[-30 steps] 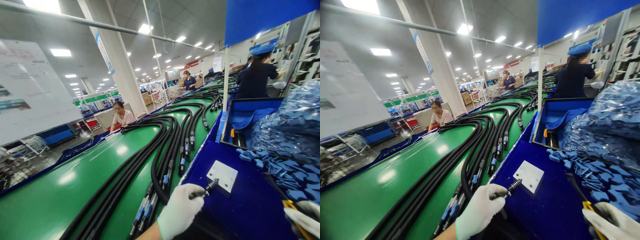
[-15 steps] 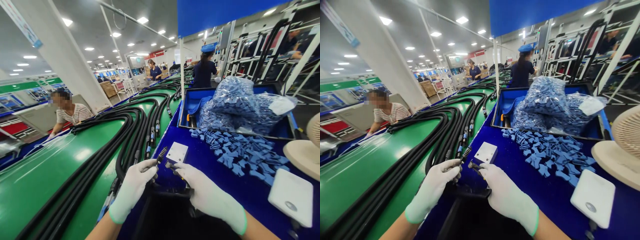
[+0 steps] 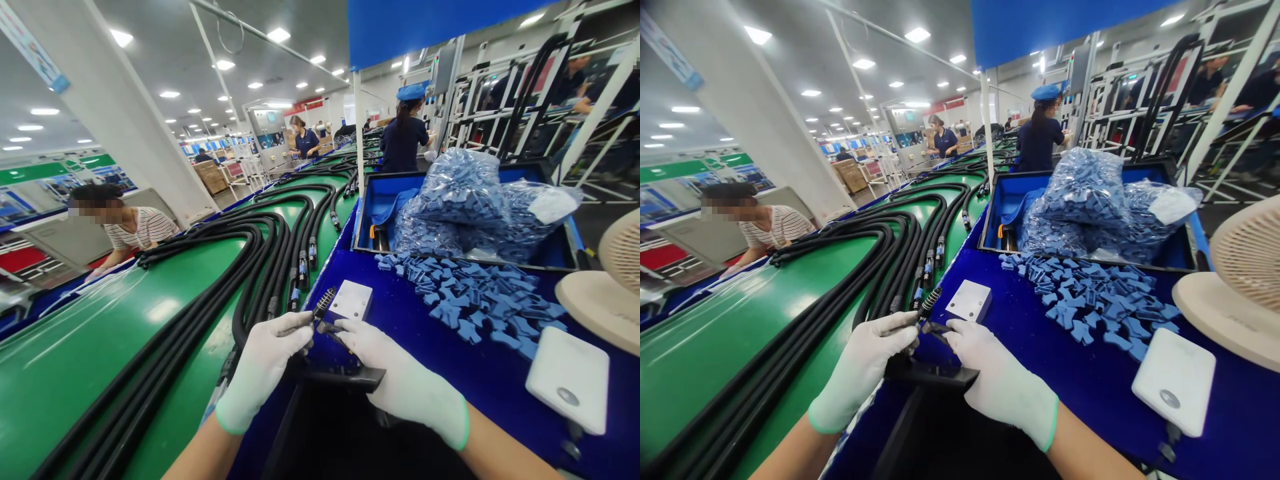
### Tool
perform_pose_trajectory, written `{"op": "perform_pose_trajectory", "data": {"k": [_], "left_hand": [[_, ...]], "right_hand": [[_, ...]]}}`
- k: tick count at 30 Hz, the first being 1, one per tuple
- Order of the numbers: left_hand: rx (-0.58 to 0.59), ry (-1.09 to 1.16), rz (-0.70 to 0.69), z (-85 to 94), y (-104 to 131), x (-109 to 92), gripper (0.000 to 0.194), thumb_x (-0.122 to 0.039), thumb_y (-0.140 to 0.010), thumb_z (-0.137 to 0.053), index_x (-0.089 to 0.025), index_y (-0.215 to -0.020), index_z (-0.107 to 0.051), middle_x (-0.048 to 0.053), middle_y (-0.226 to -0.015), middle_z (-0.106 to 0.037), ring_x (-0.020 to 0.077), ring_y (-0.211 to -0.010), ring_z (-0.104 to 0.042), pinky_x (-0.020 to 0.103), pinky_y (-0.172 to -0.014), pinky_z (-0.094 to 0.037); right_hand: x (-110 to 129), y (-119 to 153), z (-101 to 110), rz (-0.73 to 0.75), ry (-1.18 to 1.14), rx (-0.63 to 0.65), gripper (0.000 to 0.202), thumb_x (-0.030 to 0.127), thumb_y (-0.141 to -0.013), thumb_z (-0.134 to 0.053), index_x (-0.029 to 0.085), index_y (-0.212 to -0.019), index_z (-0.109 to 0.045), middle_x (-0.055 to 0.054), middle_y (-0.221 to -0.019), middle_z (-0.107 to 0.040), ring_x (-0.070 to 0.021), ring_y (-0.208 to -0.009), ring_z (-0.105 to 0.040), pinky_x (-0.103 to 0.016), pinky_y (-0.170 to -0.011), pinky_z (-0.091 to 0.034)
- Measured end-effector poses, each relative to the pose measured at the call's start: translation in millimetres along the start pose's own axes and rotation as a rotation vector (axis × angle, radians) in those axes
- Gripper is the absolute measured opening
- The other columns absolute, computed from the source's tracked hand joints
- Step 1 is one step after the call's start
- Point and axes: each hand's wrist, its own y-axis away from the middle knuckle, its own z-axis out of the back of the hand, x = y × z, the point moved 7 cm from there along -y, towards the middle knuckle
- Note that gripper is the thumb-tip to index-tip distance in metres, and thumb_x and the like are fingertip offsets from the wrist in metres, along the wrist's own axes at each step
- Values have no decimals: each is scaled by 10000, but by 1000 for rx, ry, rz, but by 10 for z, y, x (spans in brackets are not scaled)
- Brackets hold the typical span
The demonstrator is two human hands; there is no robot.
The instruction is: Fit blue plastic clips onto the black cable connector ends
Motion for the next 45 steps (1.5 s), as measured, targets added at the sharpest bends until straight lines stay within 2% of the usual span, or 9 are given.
{"op": "perform_pose_trajectory", "data": {"k": [6, 11, 17, 21, 25, 31, 38, 42, 45], "left_hand": [[-12, -78, -31, -73, 46, -58, 375, -410, -852, -777, -220, -1175, -784, 60, -1159, -771, 263, -1078, -700, 311, -938, -549], [-4, -144, -75, -85, 77, -91, 302, -393, -852, -764, -216, -1093, -808, 55, -1076, -772, 254, -1001, -702, 287, -858, -548], [239, -229, -117, -159, -204, -101, 471, -495, -987, -585, -224, -1360, -683, 75, -1091, -767, 253, -972, -705, 321, -840, -555], [429, -237, -166, -314, -384, -188, 498, -511, -996, -582, -185, -1360, -676, 76, -1121, -765, 245, -985, -697, 335, -895, -547], [374, -327, -162, -331, -484, -225, 462, -496, -968, -635, -206, -1322, -703, 48, -1213, -758, 273, -1105, -692, 362, -1010, -519], [336, -403, -162, -313, -541, -179, 458, -533, -953, -633, -236, -1289, -727, 18, -1276, -745, 292, -1161, -693, 373, -1040, -520], [278, -428, -174, -326, -636, -135, 497, -521, -915, -687, -241, -1325, -706, 17, -1348, -711, 292, -1259, -652, 370, -1123, -467], [235, -403, -185, -383, -599, -214, 466, -516, -914, -683, -219, -1269, -737, 39, -1276, -745, 315, -1194, -684, 385, -1043, -525], [246, -300, -208, -418, -575, -221, 465, -527, -940, -637, -204, -1257, -742, 63, -1197, -768, 322, -1132, -702, 395, -969, -560]], "right_hand": [[23, -37, 1, -70, -16, -5, 423, 133, -902, -553, 264, -1282, -688, -78, -1213, -698, -262, -1122, -644, -437, -1103, -497], [-158, 65, -65, -179, 60, -31, 213, 165, -940, -524, 228, -1047, -697, -84, -1053, -690, -246, -971, -643, -397, -962, -537], [-446, 120, -229, -319, 277, 45, 132, 71, -863, -492, 186, -835, -551, -60, -888, -634, -192, -763, -573, -306, -701, -450], [-592, 159, -211, -478, 257, 41, 160, 77, -828, -525, 196, -928, -561, -41, -884, -647, -181, -740, -589, -285, -657, -404], [-570, 172, -116, -484, 190, 15, 373, 123, -819, -613, 183, -1186, -579, -100, -1052, -687, -239, -883, -644, -315, -765, -445], [-772, 143, -187, -467, 328, 12, 63, 231, -881, -615, 201, -912, -569, -45, -875, -678, -183, -721, -609, -283, -638, -354], [-937, 91, -265, -487, 376, -23, 60, 240, -886, -577, 208, -851, -541, -13, -775, -650, -160, -627, -566, -283, -581, -303], [-727, 170, -138, -428, 415, 29, 107, 229, -891, -618, 197, -993, -614, -59, -948, -698, -199, -798, -648, -288, -711, -436], [-712, 340, 99, -536, 633, 15, 312, 72, -860, -568, 127, -1158, -642, -147, -1026, -683, -294, -966, -653, -406, -875, -482]]}}
